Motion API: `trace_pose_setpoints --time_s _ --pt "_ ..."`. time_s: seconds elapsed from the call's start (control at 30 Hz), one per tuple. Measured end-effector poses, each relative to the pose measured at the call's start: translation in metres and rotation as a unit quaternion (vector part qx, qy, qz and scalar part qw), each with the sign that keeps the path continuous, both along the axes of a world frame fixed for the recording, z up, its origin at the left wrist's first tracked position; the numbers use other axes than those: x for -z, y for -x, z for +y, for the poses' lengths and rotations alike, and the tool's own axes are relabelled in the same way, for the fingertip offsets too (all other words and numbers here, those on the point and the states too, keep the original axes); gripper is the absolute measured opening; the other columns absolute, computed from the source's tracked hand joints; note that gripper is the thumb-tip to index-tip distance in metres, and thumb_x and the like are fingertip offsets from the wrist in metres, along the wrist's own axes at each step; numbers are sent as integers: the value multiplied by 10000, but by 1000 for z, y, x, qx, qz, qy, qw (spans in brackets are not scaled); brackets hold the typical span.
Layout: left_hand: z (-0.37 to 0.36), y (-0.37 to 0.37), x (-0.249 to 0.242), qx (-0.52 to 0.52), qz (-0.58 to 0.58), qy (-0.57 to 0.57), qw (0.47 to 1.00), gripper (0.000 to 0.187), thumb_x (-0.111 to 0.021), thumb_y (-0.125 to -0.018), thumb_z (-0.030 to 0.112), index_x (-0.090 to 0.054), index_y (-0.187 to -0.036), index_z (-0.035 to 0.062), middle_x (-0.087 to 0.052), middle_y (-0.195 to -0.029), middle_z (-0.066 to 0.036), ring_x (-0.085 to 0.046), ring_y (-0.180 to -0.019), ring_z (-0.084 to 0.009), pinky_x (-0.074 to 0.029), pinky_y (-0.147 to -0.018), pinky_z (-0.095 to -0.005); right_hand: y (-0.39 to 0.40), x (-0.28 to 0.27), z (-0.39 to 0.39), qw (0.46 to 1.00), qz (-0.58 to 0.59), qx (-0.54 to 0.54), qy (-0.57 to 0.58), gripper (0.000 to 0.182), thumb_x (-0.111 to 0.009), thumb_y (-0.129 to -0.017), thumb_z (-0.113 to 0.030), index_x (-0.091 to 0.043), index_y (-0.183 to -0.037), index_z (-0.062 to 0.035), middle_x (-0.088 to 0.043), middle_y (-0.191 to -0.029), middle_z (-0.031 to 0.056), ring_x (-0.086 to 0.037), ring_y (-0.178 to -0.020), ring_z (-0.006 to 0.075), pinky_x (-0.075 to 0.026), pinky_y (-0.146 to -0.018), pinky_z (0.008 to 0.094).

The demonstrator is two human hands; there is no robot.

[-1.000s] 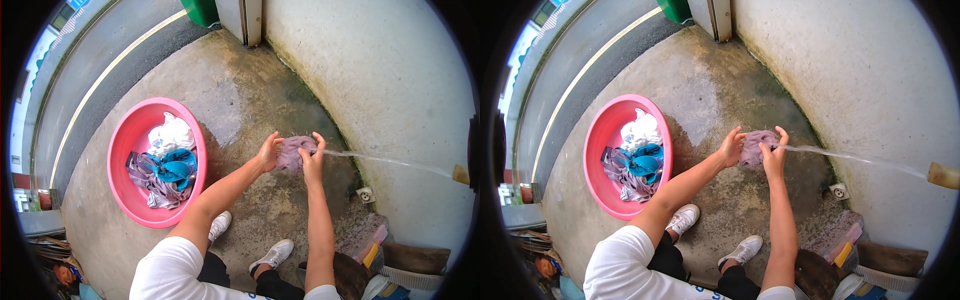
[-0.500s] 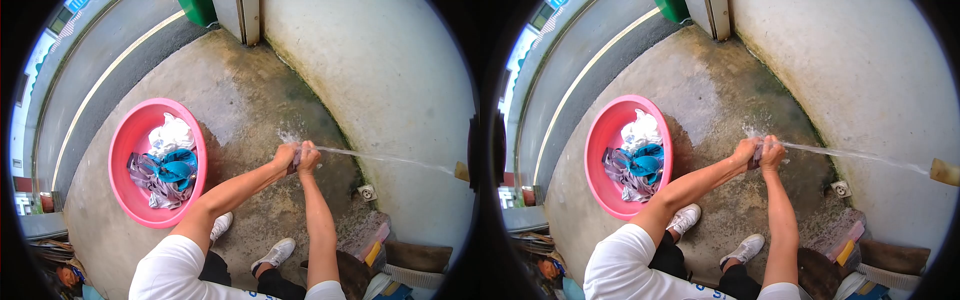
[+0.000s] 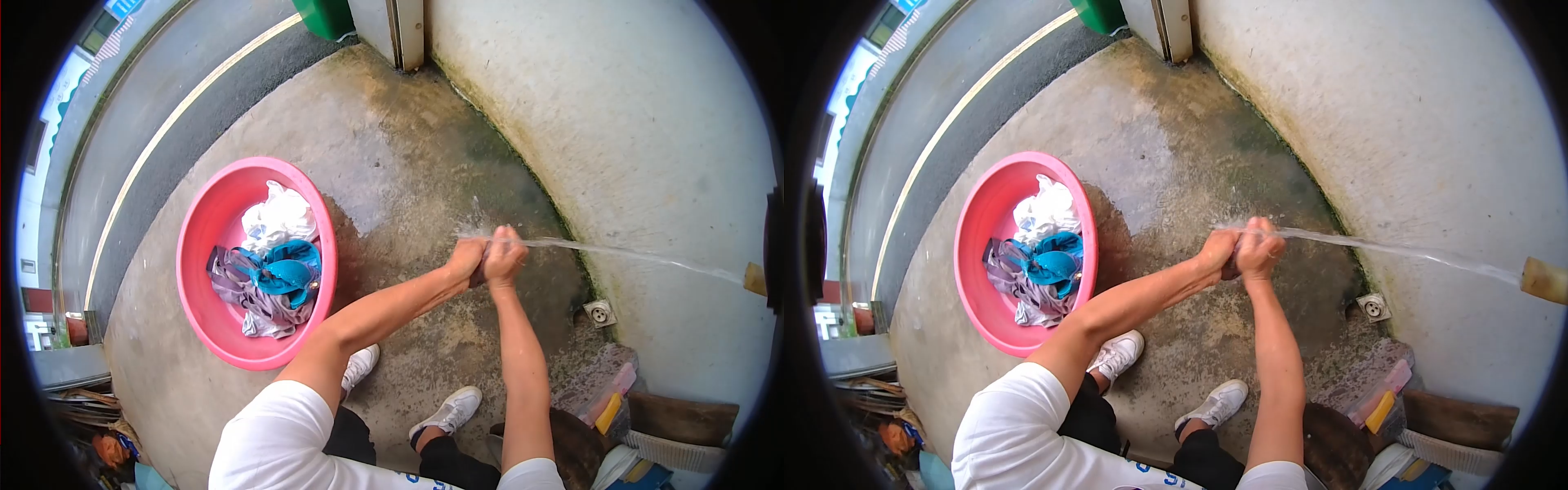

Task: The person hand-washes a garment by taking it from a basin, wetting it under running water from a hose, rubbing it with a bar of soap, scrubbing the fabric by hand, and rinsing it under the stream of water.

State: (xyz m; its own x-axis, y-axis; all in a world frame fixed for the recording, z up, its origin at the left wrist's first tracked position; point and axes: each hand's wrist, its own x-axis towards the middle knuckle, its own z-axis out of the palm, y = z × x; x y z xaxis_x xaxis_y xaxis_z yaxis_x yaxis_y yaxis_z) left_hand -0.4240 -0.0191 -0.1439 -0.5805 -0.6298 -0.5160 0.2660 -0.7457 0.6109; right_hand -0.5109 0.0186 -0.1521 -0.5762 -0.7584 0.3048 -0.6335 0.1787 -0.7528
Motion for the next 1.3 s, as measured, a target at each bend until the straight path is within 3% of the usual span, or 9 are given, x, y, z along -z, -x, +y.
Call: trace_pose_setpoints --time_s 0.2,0.37,0.5,0.6,0.83,0.93,1.1,1.17,1.3 --pt "-24 -8 -32 43 -143 198 969 231 -542 -875 234 -524 -714 70 -488 -652 24 -434 -578 -70 -356 -495 -249 16 11 22 951 -301 15 62 210 -551 -867 -182 -577 -775 5 -541 -703 26 -486 -674 110 -372 -578 290" --pt "-47 -14 -42 -42 -130 284 949 198 -668 -753 84 -473 -777 63 -475 -701 16 -437 -621 -67 -360 -523 -235 21 -1 47 898 -423 -51 -115 234 -515 -909 -255 -598 -1020 -68 -575 -961 8 -524 -849 105 -399 -730 234" --pt "-36 -13 -63 9 -164 396 903 246 -693 -668 47 -476 -783 50 -494 -708 -4 -449 -663 -82 -394 -579 -252 12 15 44 960 -279 -20 -11 300 -526 -904 -291 -617 -1024 -32 -504 -1147 95 -502 -1043 192 -394 -890 324" --pt "-29 -14 -65 53 -178 452 873 228 -675 -674 42 -485 -801 46 -516 -720 -13 -473 -681 -85 -405 -593 -251 -9 -43 25 851 -496 -76 156 409 -464 -931 -375 -591 -1060 -9 -502 -1176 106 -494 -1071 185 -389 -894 317" --pt "-35 -39 -98 159 -101 216 958 120 -597 -761 33 -562 -876 35 -554 -726 -9 -510 -667 -63 -418 -594 -222 2 -39 34 900 -432 -60 -6 257 -531 -924 -249 -613 -868 -12 -520 -932 12 -434 -779 69 -353 -668 225" --pt "-39 -39 -68 136 -86 325 932 132 -582 -780 10 -576 -912 26 -564 -743 -3 -514 -680 -60 -427 -597 -223 -4 -57 36 965 -252 -50 54 208 -526 -918 -150 -624 -788 -21 -562 -938 21 -470 -799 74 -371 -715 223" --pt "-32 -40 -61 175 -57 291 939 95 -604 -818 66 -582 -902 27 -568 -755 1 -506 -682 -64 -406 -579 -227 -7 -84 36 892 -429 -45 135 120 -548 -885 -75 -604 -864 29 -587 -853 7 -496 -770 70 -384 -716 218" --pt "-42 -46 -60 274 -72 255 924 87 -596 -843 124 -579 -880 47 -568 -764 6 -508 -684 -70 -401 -582 -228 3 -78 37 903 -404 -40 143 86 -563 -871 -57 -595 -834 13 -558 -803 -16 -485 -737 55 -387 -683 201" --pt "-51 -45 -56 184 34 228 956 225 -522 -908 287 -532 -783 101 -533 -729 40 -476 -674 -54 -385 -591 -221 4 -75 30 914 -371 13 163 56 -584 -859 -50 -570 -857 5 -564 -840 -1 -513 -754 59 -422 -679 203"
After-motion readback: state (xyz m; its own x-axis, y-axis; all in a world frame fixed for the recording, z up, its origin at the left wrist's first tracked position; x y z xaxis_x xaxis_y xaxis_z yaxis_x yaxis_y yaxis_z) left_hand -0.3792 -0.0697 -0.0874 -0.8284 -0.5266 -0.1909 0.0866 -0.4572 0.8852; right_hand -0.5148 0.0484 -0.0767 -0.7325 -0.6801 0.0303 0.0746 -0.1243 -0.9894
